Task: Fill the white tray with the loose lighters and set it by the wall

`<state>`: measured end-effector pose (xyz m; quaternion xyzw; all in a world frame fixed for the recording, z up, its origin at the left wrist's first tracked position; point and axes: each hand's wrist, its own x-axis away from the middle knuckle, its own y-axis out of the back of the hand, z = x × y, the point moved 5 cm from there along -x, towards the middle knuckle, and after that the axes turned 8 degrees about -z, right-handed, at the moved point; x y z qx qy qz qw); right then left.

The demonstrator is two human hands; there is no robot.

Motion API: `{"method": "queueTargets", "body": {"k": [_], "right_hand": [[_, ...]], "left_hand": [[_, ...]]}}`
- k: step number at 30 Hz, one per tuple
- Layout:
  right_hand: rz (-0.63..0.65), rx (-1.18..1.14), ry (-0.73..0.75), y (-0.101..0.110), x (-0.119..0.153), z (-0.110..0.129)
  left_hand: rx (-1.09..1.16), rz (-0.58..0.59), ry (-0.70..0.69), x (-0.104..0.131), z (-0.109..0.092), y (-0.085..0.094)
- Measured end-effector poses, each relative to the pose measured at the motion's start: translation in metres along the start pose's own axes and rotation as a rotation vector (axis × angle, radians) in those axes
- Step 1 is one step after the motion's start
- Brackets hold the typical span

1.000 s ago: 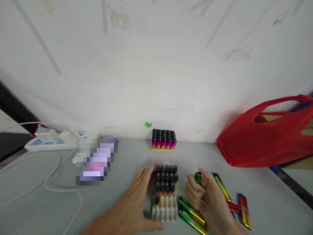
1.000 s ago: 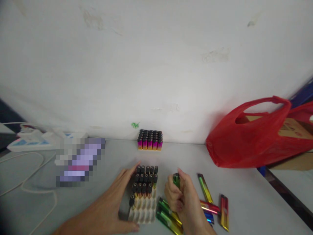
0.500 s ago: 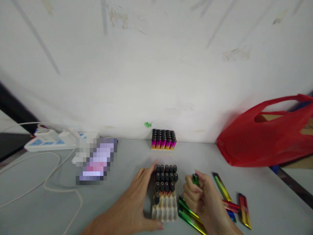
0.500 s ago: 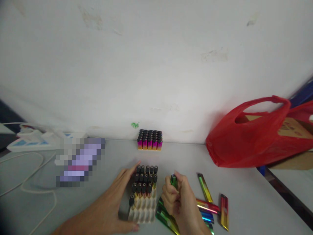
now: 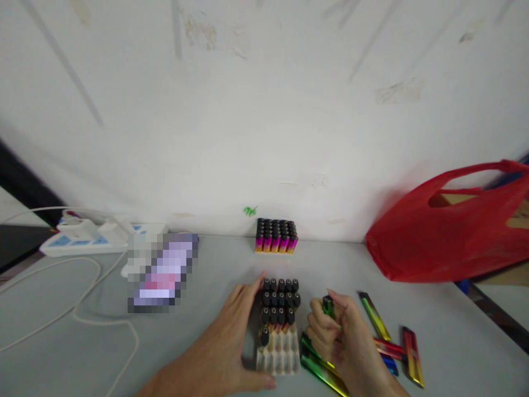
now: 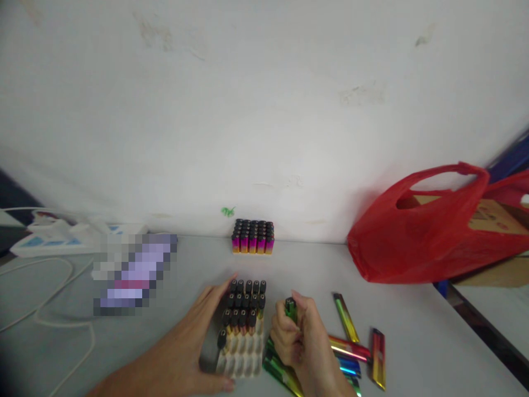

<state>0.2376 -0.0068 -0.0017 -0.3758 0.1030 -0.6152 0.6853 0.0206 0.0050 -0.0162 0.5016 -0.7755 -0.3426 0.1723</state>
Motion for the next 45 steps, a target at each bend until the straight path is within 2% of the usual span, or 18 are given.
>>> {"method": "queueTargets", "body": {"k": [7,16,24,27,29,36,45], "right_hand": [[-0.05,0.033,0.011,0.006,0.0,-0.007],[-0.099,0.148,0.053,0.007,-0.004,-0.004],[-0.165,0.475,0.441,-0.01,0.014,0.025],[-0.144,0.635,0.563,-0.011,0.019,0.034],[-0.117,0.689,0.554,-0.01,0.018,0.034],[-0.077,0.649,0.341,-0.009,0.014,0.028],[-0.047,0.756,0.374,-0.005,0.01,0.029]], "left_hand": [[-0.022,0.053,0.047,-0.002,-0.005,0.002],[0.036,0.01,0.007,-0.003,-0.004,0.002],[0.044,0.001,-0.013,-0.002,-0.001,0.0],[0.055,-0.02,-0.03,-0.003,-0.001,0.0],[0.053,-0.013,-0.018,-0.004,-0.001,0.001],[0.035,0.04,0.038,-0.003,-0.006,0.003],[0.025,0.032,0.01,-0.003,-0.003,0.003]]}}
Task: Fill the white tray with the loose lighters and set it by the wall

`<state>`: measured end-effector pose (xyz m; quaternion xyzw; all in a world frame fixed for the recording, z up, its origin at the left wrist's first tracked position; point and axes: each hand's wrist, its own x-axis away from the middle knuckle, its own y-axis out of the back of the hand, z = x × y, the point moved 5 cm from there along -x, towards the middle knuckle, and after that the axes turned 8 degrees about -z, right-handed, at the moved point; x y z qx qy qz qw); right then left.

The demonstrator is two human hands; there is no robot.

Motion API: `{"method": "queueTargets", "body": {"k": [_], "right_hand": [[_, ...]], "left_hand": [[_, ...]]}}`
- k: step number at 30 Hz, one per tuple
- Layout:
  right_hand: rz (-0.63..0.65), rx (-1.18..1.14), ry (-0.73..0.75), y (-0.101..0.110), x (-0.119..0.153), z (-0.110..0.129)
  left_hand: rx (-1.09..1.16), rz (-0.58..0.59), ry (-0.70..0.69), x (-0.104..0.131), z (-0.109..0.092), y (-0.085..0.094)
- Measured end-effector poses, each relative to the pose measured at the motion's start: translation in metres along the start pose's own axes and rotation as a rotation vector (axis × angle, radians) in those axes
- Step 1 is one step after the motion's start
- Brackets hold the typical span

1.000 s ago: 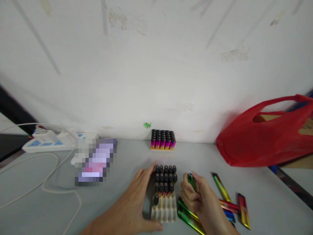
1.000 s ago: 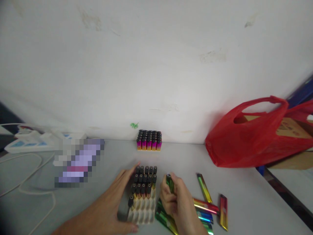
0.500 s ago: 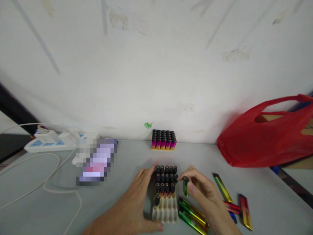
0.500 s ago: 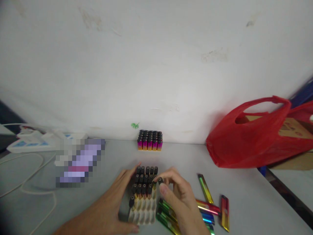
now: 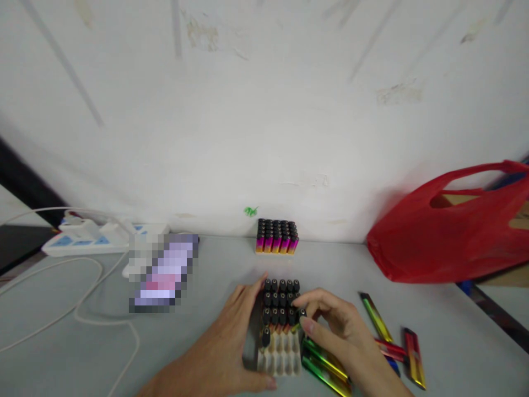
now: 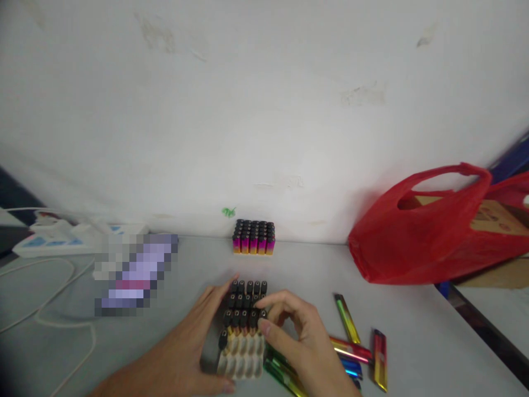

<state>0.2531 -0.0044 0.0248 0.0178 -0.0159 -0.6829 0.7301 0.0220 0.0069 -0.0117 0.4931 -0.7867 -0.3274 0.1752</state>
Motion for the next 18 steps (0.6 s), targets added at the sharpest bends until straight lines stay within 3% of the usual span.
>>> {"method": "queueTargets", "body": {"k": [9,18], "right_hand": [[-0.02,-0.009,0.014,-0.0025,0.0036,0.0058],[0.05,0.122,0.047,-0.0006,0.0039,0.0054]], "left_hand": [[0.005,-0.007,-0.004,-0.0009,-0.0018,0.0004],[0.025,-0.023,-0.023,-0.0005,-0.0024,0.0008]]}}
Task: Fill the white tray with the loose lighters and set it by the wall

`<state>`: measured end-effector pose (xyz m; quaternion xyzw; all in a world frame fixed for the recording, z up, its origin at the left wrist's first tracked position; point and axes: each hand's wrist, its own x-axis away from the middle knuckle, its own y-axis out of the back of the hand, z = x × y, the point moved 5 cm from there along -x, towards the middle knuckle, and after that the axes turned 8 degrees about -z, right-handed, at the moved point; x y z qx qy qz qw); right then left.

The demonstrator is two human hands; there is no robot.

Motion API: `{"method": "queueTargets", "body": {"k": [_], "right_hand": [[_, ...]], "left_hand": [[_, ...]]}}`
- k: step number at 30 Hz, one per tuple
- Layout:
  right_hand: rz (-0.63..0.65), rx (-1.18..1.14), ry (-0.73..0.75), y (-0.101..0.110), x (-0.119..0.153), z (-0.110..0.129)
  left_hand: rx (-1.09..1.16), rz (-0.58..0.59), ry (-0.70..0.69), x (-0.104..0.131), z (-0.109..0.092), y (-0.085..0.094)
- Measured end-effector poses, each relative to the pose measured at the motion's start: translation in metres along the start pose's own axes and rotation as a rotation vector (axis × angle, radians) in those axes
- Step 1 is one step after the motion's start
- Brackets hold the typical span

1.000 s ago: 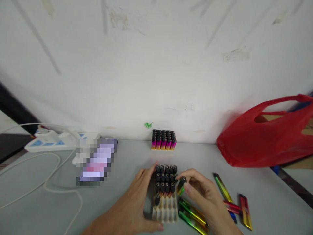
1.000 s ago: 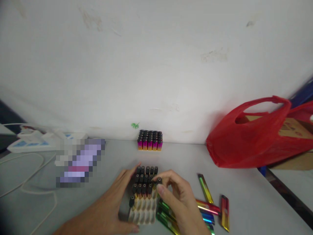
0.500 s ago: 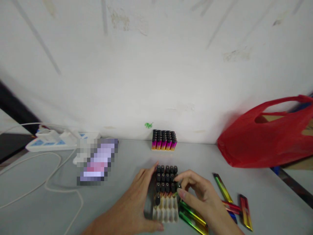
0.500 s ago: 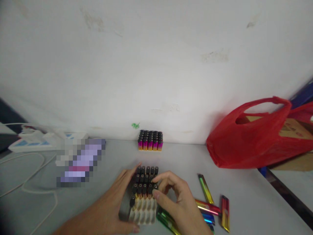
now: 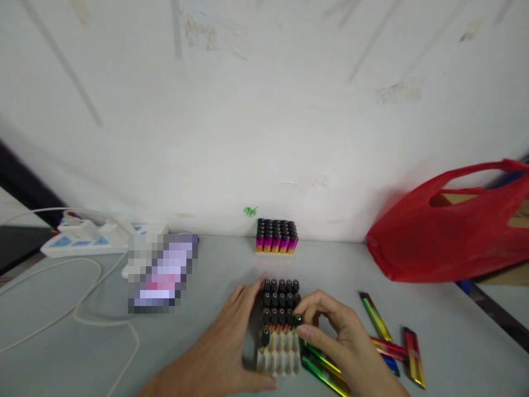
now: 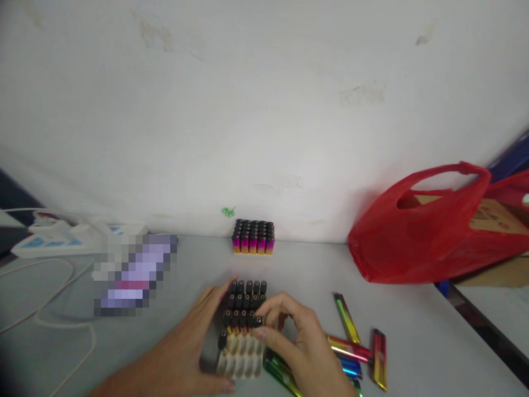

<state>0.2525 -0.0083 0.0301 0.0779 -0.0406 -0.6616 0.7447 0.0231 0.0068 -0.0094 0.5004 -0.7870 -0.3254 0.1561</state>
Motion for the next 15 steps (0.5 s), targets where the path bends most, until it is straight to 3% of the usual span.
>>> {"method": "queueTargets", "body": {"k": [6,9,12,15], "right_hand": [[-0.082,0.04,-0.006,0.0,0.003,0.006],[-0.23,0.157,0.027,0.01,0.001,0.0],[-0.475,0.502,0.138,0.031,-0.002,-0.005],[-0.694,1.049,0.205,0.055,-0.002,-0.004]], "left_hand": [[-0.004,0.012,0.027,-0.001,-0.005,0.002],[-0.002,0.015,0.036,-0.002,-0.006,0.003],[-0.01,0.023,0.041,-0.001,-0.004,0.002],[-0.014,0.016,0.034,0.0,-0.001,0.001]]}}
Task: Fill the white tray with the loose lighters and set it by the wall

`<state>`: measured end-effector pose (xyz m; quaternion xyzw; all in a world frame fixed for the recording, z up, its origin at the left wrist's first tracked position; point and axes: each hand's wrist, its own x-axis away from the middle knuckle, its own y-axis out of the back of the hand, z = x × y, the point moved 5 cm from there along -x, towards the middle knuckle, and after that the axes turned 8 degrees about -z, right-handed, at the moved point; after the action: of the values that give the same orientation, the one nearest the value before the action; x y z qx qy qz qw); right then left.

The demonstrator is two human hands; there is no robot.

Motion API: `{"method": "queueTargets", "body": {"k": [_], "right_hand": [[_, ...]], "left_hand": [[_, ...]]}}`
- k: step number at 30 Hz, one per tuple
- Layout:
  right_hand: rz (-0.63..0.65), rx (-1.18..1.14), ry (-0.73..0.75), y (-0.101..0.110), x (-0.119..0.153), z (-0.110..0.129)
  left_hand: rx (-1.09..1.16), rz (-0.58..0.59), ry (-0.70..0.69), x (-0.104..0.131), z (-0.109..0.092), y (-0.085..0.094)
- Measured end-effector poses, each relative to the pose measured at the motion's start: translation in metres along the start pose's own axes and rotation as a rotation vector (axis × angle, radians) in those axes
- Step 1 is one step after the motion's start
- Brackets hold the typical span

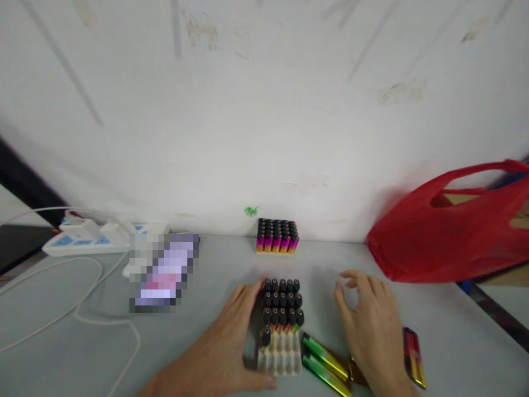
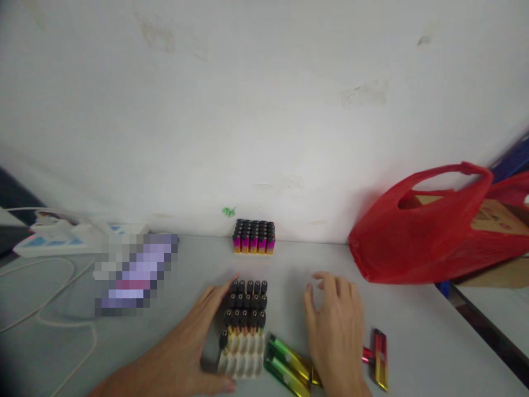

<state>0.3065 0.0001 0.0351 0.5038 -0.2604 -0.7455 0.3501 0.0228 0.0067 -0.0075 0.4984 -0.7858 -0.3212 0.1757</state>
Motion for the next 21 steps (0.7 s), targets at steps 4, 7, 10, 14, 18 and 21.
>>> {"method": "queueTargets", "body": {"k": [4,7,10,14,18,21], "right_hand": [[-0.028,0.623,-0.015,0.01,-0.007,-0.03],[0.055,0.768,-0.052,0.01,-0.004,-0.051],[0.153,0.741,0.027,-0.001,0.002,-0.062],[0.209,0.637,0.146,-0.019,0.005,-0.057],[0.237,0.473,0.292,-0.03,0.005,-0.037],[0.223,0.165,0.218,-0.028,0.002,-0.025]], "left_hand": [[0.001,-0.005,-0.01,0.001,0.0,0.0],[-0.009,0.009,0.012,0.001,0.001,0.0],[-0.002,0.006,0.003,0.001,0.003,-0.001],[-0.021,-0.007,-0.027,0.002,0.01,-0.004],[-0.026,-0.002,-0.001,0.002,0.012,-0.005],[-0.008,-0.011,-0.006,0.001,0.007,-0.003]]}}
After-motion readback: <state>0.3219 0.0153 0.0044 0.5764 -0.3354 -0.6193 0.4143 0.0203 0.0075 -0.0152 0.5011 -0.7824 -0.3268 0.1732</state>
